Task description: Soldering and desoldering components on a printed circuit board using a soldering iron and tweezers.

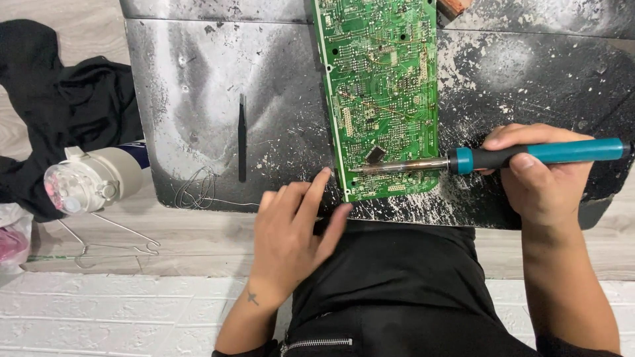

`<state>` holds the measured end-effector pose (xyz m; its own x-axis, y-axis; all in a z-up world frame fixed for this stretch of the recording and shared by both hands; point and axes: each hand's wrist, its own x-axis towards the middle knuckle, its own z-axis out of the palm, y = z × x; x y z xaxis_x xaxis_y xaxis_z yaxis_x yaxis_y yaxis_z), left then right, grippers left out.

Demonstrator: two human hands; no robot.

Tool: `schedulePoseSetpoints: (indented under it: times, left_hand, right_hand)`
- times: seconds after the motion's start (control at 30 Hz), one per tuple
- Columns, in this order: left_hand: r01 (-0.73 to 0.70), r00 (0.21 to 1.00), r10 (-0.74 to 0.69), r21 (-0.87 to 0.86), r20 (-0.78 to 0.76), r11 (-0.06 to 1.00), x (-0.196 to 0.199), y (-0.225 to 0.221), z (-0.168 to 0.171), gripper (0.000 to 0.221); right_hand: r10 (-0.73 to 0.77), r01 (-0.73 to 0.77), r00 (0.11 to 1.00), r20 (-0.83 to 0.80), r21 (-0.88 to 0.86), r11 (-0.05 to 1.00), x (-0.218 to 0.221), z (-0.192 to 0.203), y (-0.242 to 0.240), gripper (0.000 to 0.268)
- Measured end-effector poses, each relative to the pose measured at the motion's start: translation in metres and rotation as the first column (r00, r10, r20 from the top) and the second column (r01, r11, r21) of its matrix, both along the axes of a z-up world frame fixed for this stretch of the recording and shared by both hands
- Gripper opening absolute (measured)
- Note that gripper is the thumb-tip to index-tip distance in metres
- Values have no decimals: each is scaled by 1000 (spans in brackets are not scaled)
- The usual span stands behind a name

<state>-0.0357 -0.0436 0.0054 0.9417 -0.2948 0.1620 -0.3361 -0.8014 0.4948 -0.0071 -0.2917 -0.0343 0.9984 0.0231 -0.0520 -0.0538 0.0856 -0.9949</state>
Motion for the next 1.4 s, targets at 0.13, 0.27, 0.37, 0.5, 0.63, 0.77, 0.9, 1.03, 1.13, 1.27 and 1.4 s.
schedulePoseSetpoints:
  times: [0.13, 0.27, 0.37, 0.5, 0.63, 0.77, 0.9, 1.03, 1.13, 1.27, 1.4]
  left_hand:
    - [-54, 998, 52, 37, 48, 998, -7, -6, -11, 47]
    - [-95, 985, 89, 34, 146, 995, -6, -6, -17, 39]
    - [-69, 991, 67, 17, 115, 997, -5, -2, -16, 37]
    - [-37, 996, 39, -33, 82, 999, -3, 4, -14, 36]
    - [-30, 998, 31, -35, 54, 999, -5, 8, -16, 40]
    - [1, 1000, 0, -123, 9, 992, -6, 14, -18, 36]
    - [98, 995, -102, -145, -22, 985, -1, 20, -11, 32]
    - [172, 983, -179, -142, -42, 975, 1, 27, -6, 31]
    - [225, 971, -231, -87, -57, 970, 0, 33, -5, 31]
    - [316, 944, -324, -115, -55, 942, -4, 45, -8, 43]
    - [353, 915, -388, -243, -109, 903, 1, 55, -3, 35]
  right_hand:
    - [4, -4, 1000, -4, -4, 1000, 1, 2, 2, 29]
    - [6, -6, 1000, 5, -20, 1000, 1, 2, 2, 30]
    - [11, -10, 1000, 12, -7, 1000, 1, 2, 3, 30]
    - [15, -15, 999, 31, 19, 1000, 2, 3, 4, 31]
    - [30, -34, 998, 50, 76, 996, 4, 6, 4, 28]
    - [15, -20, 999, 42, 127, 992, 5, 10, 4, 24]
    - [1, -5, 1000, 30, 141, 990, 4, 11, 4, 23]
    - [4, -9, 999, 36, 145, 989, 6, 13, 3, 25]
    - [-4, -1, 1000, 25, 195, 981, 5, 13, 3, 25]
    - [-13, 10, 1000, 11, 221, 975, 5, 13, 1, 25]
    - [-5, 3, 1000, 8, 247, 969, 4, 14, -1, 24]
